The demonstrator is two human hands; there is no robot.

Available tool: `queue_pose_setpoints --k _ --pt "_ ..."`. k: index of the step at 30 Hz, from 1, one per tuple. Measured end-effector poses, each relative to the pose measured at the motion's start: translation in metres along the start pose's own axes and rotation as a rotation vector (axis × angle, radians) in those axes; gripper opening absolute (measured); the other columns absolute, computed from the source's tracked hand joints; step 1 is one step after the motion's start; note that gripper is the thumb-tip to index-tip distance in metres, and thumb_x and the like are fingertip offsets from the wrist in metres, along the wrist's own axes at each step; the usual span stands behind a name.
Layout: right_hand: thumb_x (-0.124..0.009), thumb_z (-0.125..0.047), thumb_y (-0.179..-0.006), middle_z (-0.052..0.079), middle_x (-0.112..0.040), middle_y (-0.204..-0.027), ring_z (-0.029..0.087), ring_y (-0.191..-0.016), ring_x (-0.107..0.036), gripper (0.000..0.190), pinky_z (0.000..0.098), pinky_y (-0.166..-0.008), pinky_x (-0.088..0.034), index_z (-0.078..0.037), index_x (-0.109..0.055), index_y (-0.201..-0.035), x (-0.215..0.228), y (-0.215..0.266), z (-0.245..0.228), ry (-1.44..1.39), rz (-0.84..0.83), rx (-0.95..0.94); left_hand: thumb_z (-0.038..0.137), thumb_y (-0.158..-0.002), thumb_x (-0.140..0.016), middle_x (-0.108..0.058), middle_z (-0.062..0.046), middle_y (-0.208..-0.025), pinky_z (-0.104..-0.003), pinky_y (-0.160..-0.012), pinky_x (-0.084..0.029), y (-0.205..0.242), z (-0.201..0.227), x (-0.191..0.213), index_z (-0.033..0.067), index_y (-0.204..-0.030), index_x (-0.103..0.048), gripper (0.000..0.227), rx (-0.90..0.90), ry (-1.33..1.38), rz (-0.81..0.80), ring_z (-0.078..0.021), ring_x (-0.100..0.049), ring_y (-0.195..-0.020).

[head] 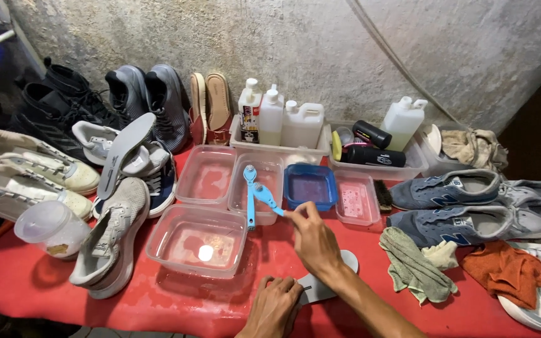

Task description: The person cleans a gray shoe insole on a red table using a blue toothbrush and an orange cloth. They scrub the insole with the brush, wipe it with the cloth, and place it inside a white sneaker. The workspace contains several pairs of shoes, plastic containers with water, and cleaning supplies.

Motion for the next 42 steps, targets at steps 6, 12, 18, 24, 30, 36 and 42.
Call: queue_pose_setpoints --k 6,12,18,24,30,36,42 --pt "-0.056 -0.012 -0.098 0.006 -0.069 -0.109 0.022 -0.092 -0.069 0.032 0.0350 -0.078 -0.054 -0.012 -0.073 -0.125 0.015 0.004 0.018 -0.302 0.050 -0.101 0.025 -0.086 -0.070 -0.057 -0.012 -0.112 -0.047 -0.082 -0.041 0.002 0.004 0.036 0.0113 -0.125 -0.058 0.043 -0.016 0.150 -0.042 -0.0350 -0.057 -0.094" --pt "-0.046 -0.024 -0.103 0.009 -0.073 -0.122 0.025 -0.113 -0.070 0.038 0.0362 -0.093 -0.053 -0.010 -0.069 -0.130 0.029 0.030 0.022 -0.336 0.124 -0.036 0.049 -0.085 -0.077 -0.055 -0.011 -0.119 -0.047 -0.080 -0.039 0.010 -0.008 0.041 0.0162 -0.141 -0.053 0.069 0.149 0.124 -0.108 -0.0323 -0.050 -0.102" --pt "-0.054 -0.033 -0.098 0.006 -0.074 -0.109 0.019 -0.096 -0.073 0.041 0.0313 -0.077 -0.059 -0.012 -0.068 -0.131 0.031 0.064 0.057 -0.322 0.027 -0.220 0.039 -0.085 -0.079 -0.057 -0.009 -0.119 -0.045 -0.082 -0.039 0.006 -0.006 0.039 0.0162 -0.139 -0.054 0.064 0.158 0.163 -0.104 -0.0318 -0.052 -0.103" --pt "-0.068 -0.031 -0.091 0.002 -0.072 -0.094 0.016 -0.082 -0.070 0.028 0.0308 -0.065 -0.058 -0.017 -0.078 -0.114 0.044 0.088 0.112 -0.182 0.023 -0.400 0.026 -0.087 -0.071 -0.057 -0.010 -0.114 -0.044 -0.078 -0.040 0.000 0.001 0.046 0.0135 -0.133 -0.056 0.051 0.116 0.200 -0.008 -0.0310 -0.051 -0.099" --pt "-0.073 -0.025 -0.087 0.001 -0.076 -0.109 0.019 -0.093 -0.072 0.031 0.0332 -0.065 -0.058 -0.018 -0.077 -0.117 0.048 0.099 0.129 -0.117 0.040 -0.443 0.013 -0.088 -0.068 -0.059 -0.009 -0.113 -0.043 -0.080 -0.044 -0.003 0.021 0.055 0.0106 -0.129 -0.062 0.042 -0.048 0.044 0.188 -0.0307 -0.053 -0.096" --pt "-0.076 -0.023 -0.086 0.001 -0.080 -0.112 0.019 -0.103 -0.075 0.033 0.0330 -0.090 -0.056 -0.016 -0.078 -0.118 0.042 0.104 0.135 -0.226 0.042 -0.442 0.011 -0.094 -0.062 -0.060 -0.011 -0.122 -0.044 -0.087 -0.047 0.012 0.018 0.047 0.0096 -0.133 -0.063 0.039 -0.173 -0.102 0.305 -0.0316 -0.054 -0.101" --pt "-0.078 -0.011 -0.083 0.002 -0.081 -0.100 0.016 -0.093 -0.076 0.021 0.0289 -0.078 -0.063 -0.012 -0.081 -0.104 0.062 0.110 0.113 -0.374 0.077 -0.395 0.016 -0.095 -0.070 -0.056 -0.013 -0.112 -0.042 -0.086 -0.049 0.024 0.007 0.046 0.0068 -0.135 -0.060 0.043 -0.101 -0.037 0.247 -0.0290 -0.053 -0.096"
Point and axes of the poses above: each hand's wrist, its own y-axis away from the middle knuckle, its own x-axis out of the back of the hand, z = x × y, the point moved 5 cm from there along -y, towards the middle knuckle
